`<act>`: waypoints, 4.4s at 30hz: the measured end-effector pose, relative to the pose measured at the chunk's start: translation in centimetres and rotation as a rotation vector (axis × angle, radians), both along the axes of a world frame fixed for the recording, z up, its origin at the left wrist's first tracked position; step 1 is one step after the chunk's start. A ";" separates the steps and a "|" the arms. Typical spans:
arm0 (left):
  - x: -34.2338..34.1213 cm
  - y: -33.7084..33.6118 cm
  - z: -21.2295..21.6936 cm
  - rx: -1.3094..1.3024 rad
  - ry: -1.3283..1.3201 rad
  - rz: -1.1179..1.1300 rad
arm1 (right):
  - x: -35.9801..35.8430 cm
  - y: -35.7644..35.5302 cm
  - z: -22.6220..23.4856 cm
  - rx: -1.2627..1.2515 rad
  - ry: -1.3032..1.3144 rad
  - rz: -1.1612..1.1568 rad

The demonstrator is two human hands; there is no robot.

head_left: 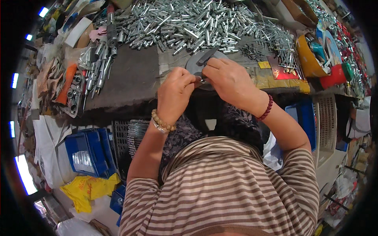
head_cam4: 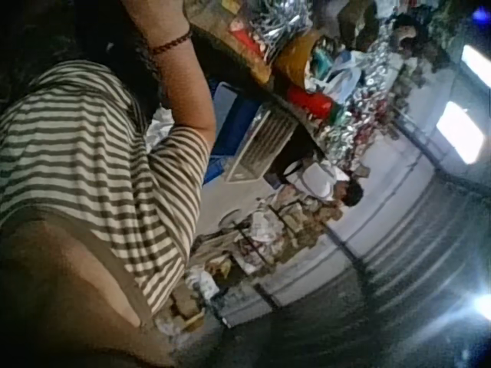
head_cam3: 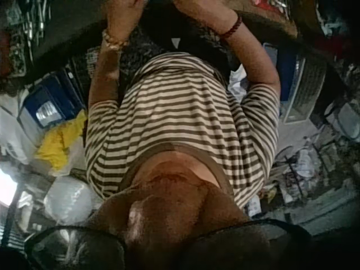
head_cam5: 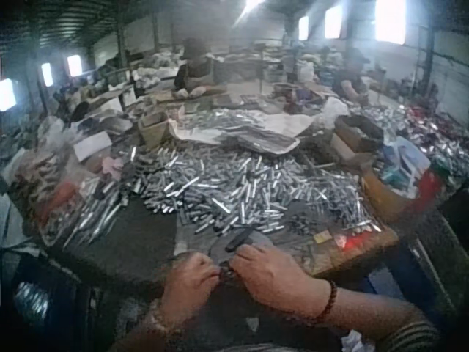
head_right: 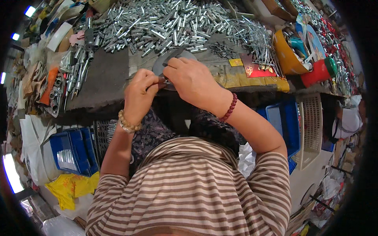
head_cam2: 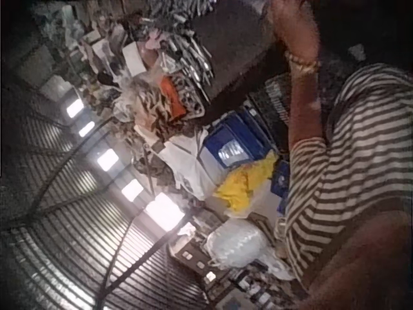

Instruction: The person assembles metal fasteners by hand and with a metal tool on a small round stand, arranges them into a metal tray, and empties the tray onto the table.

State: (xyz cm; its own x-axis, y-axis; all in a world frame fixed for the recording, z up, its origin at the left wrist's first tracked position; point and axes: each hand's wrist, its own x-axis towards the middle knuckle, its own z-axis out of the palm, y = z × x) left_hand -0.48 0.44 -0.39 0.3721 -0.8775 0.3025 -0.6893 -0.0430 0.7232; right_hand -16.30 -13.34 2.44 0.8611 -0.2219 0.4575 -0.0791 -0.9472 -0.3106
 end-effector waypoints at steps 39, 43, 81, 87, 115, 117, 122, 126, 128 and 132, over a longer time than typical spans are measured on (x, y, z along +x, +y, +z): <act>1.2 -0.4 -0.5 -0.120 -0.011 -0.101 | -8.1 4.1 -0.3 0.149 0.100 -0.218; 1.4 -0.2 0.0 -0.038 0.059 -0.086 | -7.9 3.5 0.8 0.365 -0.050 -0.186; -4.9 3.1 -2.2 -0.103 1.041 0.148 | -4.4 7.2 -0.8 1.197 0.274 -0.273; -5.0 4.6 -1.8 -0.139 1.062 0.246 | -3.4 9.3 -1.9 1.139 0.270 -0.258; 16.6 29.3 -26.7 0.656 0.387 1.134 | -3.3 9.3 -5.8 1.242 0.444 -0.082; 17.2 27.2 -25.4 0.712 0.382 1.079 | -3.5 8.7 -5.8 1.229 0.447 -0.095; 16.9 28.6 -23.6 0.926 0.175 1.025 | -3.2 9.0 -6.6 1.269 0.458 -0.065; 15.9 27.3 -24.2 0.832 0.109 1.053 | -3.9 8.9 -6.9 1.280 0.451 -0.082; 17.6 32.3 -23.6 0.449 0.139 1.268 | -3.5 9.8 -6.2 1.314 0.463 -0.031; 18.6 29.8 -19.7 0.092 -0.499 1.084 | -4.1 9.3 -6.6 1.261 0.444 -0.040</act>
